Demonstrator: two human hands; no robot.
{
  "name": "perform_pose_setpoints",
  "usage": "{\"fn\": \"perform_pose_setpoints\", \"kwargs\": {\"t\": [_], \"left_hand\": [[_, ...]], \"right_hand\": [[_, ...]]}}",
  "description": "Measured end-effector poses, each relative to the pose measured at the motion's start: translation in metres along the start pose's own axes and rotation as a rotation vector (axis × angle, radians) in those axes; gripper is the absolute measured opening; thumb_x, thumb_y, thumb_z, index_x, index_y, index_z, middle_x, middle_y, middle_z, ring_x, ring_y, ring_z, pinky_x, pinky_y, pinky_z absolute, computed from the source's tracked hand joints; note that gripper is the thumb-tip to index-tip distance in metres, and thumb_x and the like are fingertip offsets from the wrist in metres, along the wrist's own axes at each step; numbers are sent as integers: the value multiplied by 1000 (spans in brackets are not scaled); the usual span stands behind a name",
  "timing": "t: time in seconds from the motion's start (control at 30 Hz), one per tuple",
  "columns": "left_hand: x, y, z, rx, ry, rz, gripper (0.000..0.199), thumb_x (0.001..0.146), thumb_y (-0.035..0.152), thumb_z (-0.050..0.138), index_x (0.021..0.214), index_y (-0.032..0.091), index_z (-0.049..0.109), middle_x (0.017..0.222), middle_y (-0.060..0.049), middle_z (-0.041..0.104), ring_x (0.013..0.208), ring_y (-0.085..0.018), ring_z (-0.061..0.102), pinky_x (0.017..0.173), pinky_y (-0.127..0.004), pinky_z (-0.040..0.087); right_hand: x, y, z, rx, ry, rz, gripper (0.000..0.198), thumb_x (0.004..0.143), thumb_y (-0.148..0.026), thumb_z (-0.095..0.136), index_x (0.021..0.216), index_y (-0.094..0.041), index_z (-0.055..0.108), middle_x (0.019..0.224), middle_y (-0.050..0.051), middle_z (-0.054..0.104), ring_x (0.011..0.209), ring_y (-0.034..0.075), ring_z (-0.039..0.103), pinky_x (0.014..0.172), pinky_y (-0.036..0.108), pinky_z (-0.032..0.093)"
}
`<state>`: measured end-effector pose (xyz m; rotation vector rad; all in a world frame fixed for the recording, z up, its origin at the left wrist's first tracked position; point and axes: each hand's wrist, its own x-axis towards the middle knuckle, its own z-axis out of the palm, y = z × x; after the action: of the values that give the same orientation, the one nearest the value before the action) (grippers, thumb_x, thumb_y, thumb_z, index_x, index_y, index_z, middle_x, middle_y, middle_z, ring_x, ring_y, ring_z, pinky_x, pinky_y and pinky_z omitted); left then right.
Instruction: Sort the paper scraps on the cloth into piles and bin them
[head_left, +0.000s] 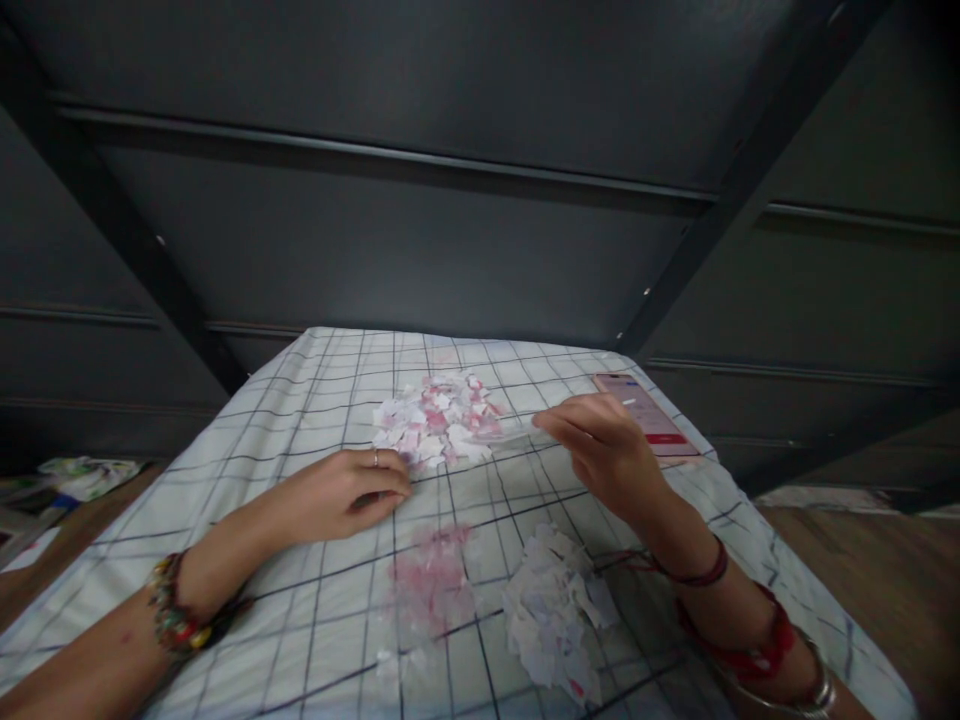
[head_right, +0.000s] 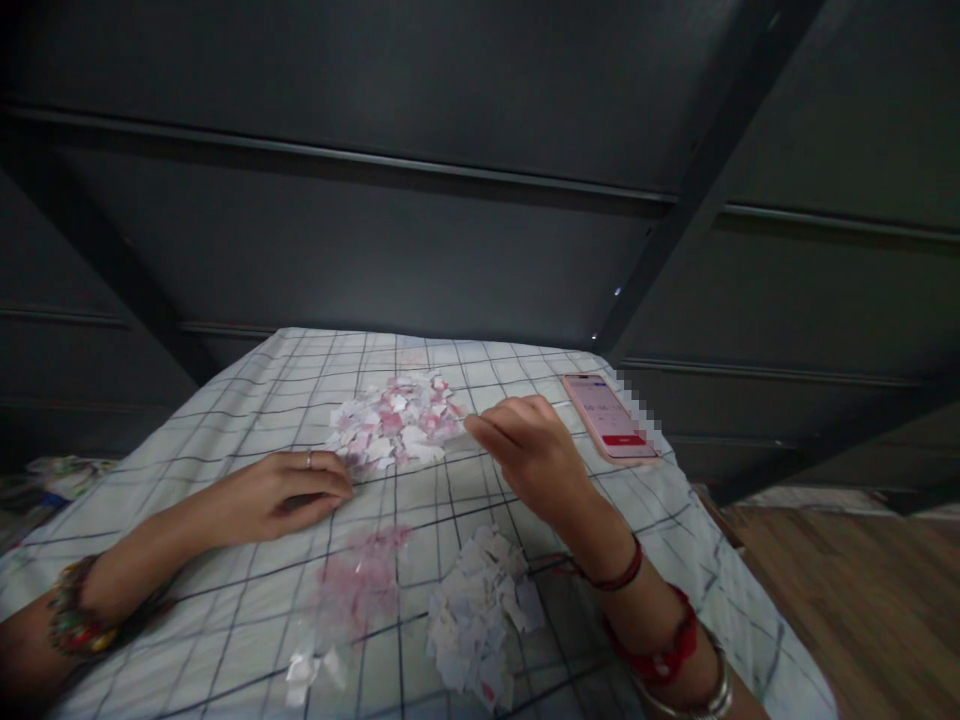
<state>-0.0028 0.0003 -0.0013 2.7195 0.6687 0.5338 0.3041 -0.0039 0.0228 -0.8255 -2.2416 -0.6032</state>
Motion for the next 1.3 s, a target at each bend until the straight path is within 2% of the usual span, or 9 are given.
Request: {"fn": "perform_pose_setpoints", "kwargs": {"t": [0.2,0.3,0.43,0.53,0.67,0.9,1.13,1.3], "left_hand": [[1,1,0,-6,-13,-4,24,92,20,42,89,15,66,88,-5,65,78,-13,62,73,-23,51],[2,1,0,0,-6,-7,24,92,19,42,89,16,66,88,-5,66,79,-13,62,74,-23,51],[1,0,0,-2,11,4,24,91,19,43,90,16,66,88,-5,66,78,-13,62,73,-22,51],[1,1,0,-9,13,7,24,92,18,43,89,16,66,87,-6,66,78,-13,62,73,-23,52],[2,2,-1,-6,8,7,24,92,18,42,89,15,66,87,-6,66,77,-13,62,72,-23,52],[2,1,-1,-10,5,6,25,91,18,42,89,16,66,87,-6,66,76,-13,62,72,-24,52],[0,-1,0,-9,-8,2,23,92,19,43,89,15,65,87,-5,65,79,-14,62,73,-23,51],[-1,-1,0,-4,-11,3,23,92,19,43,90,15,65,89,-5,65,81,-14,62,73,-23,51]], "right_hand": [[3,2,-8,-7,47,25,35,79,2,37,96,-23,55,77,0,63,74,15,54,68,32,37],[7,-2,-2,-18,15,24,39,78,3,34,100,-22,55,80,0,64,76,16,53,69,33,38],[8,-3,-2,-30,-32,-28,35,79,2,33,92,-20,56,72,0,61,68,14,51,67,32,38],[4,2,-10,-22,5,-33,32,79,1,35,90,-22,54,71,-1,61,68,14,52,66,31,39],[-3,10,-18,0,55,17,38,77,2,37,97,-25,54,78,-1,62,75,15,55,70,32,41],[-8,14,-18,48,-110,22,36,75,2,36,91,-23,57,75,0,62,71,16,54,71,34,42],[-14,24,-26,-18,-53,54,39,74,3,37,95,-25,53,76,-1,61,74,16,55,69,32,41],[-14,24,-27,20,-113,57,37,74,3,37,92,-25,54,75,-1,61,72,16,54,72,32,41]]}}
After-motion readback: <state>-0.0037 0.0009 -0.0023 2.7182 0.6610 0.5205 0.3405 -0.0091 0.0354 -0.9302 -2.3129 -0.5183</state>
